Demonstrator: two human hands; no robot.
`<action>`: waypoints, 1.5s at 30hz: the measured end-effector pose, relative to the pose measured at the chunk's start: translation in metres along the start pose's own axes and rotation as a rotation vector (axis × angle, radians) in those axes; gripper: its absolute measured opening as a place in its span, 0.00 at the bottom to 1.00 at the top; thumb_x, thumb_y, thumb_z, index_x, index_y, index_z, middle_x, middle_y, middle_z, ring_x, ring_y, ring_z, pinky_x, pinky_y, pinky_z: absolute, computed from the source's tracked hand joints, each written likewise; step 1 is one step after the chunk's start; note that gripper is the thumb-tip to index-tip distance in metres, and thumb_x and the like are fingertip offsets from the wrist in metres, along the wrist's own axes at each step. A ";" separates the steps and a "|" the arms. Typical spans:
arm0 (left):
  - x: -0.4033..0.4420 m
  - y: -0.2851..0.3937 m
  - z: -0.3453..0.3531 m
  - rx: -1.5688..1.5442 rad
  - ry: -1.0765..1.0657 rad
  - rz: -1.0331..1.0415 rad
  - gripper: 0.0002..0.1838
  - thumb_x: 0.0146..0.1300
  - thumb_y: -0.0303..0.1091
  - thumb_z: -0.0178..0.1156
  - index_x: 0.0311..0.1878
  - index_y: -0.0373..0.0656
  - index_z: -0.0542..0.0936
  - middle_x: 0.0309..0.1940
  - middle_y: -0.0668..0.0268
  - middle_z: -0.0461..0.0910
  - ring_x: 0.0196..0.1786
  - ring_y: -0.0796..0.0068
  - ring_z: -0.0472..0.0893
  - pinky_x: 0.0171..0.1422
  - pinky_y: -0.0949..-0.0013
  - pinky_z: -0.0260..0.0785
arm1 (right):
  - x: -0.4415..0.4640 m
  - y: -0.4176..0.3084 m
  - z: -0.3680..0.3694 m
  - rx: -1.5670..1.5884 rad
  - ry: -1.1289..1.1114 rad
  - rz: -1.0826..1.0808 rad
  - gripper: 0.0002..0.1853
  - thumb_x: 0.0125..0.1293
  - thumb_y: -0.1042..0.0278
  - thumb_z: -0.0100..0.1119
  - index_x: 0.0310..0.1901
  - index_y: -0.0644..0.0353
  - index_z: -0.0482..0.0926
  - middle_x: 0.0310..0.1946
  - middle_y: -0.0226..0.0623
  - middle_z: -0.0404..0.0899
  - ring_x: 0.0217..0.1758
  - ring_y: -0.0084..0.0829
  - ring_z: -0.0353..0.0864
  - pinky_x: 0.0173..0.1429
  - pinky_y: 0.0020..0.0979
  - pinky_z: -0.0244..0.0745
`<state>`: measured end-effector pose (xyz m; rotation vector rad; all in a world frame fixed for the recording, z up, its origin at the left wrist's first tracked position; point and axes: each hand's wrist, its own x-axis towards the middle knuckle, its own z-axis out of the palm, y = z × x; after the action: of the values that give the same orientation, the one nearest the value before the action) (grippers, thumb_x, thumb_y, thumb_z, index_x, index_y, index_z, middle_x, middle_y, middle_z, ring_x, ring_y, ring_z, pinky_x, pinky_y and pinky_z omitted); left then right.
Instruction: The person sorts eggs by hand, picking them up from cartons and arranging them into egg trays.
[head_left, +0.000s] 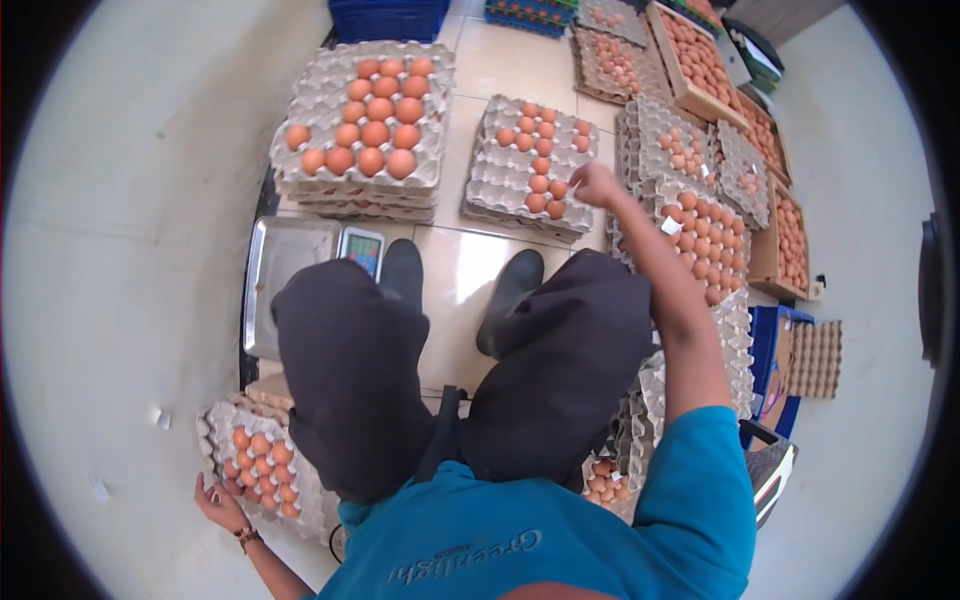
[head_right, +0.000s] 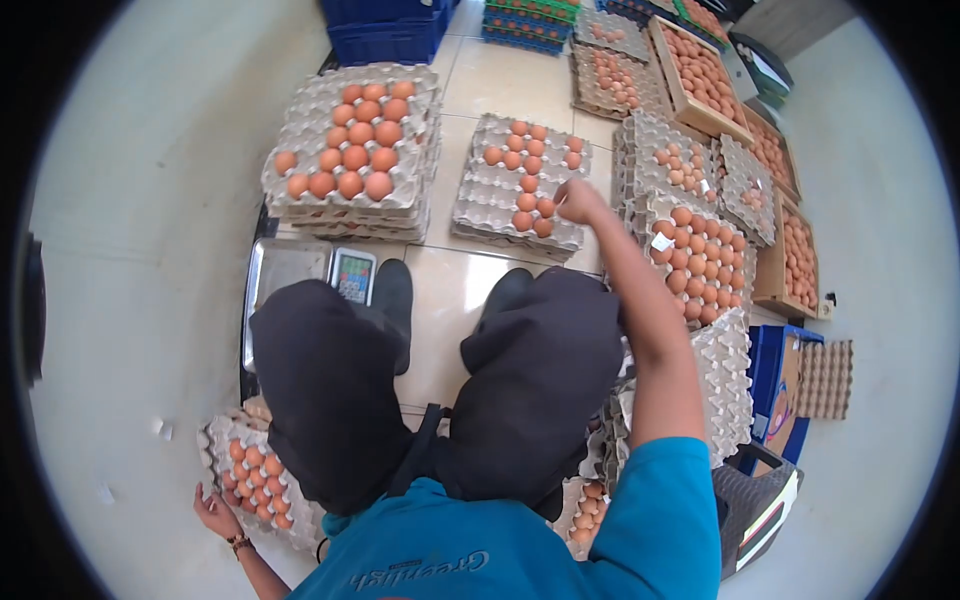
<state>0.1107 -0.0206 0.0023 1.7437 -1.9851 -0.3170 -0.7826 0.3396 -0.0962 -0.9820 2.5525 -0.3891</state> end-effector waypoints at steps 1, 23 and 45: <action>0.008 0.021 0.001 0.012 0.002 0.040 0.20 0.68 0.27 0.58 0.63 0.42 0.77 0.59 0.60 0.77 0.42 0.71 0.76 0.51 0.65 0.73 | -0.005 -0.002 0.017 -0.020 -0.026 0.094 0.18 0.46 0.66 0.68 0.41 0.61 0.88 0.33 0.46 0.87 0.40 0.42 0.88 0.49 0.39 0.82; 0.038 0.203 0.067 -0.021 -0.202 0.445 0.15 0.67 0.21 0.54 0.55 0.36 0.79 0.51 0.58 0.77 0.42 0.68 0.76 0.44 0.67 0.71 | -0.028 -0.002 0.047 1.843 -0.107 0.547 0.15 0.59 0.58 0.58 0.40 0.60 0.78 0.36 0.33 0.78 0.32 0.28 0.80 0.37 0.32 0.81; 0.045 0.455 0.103 -0.685 -0.579 0.542 0.15 0.69 0.23 0.58 0.58 0.34 0.79 0.50 0.60 0.83 0.49 0.72 0.82 0.58 0.68 0.75 | -0.014 -0.095 -0.037 1.422 -0.346 0.144 0.15 0.60 0.59 0.70 0.37 0.63 0.81 0.23 0.27 0.75 0.22 0.16 0.74 0.22 0.19 0.64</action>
<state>-0.3384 -0.0043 0.1366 0.6930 -2.2396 -1.2333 -0.7342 0.2860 -0.0232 -0.2378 1.3829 -1.4964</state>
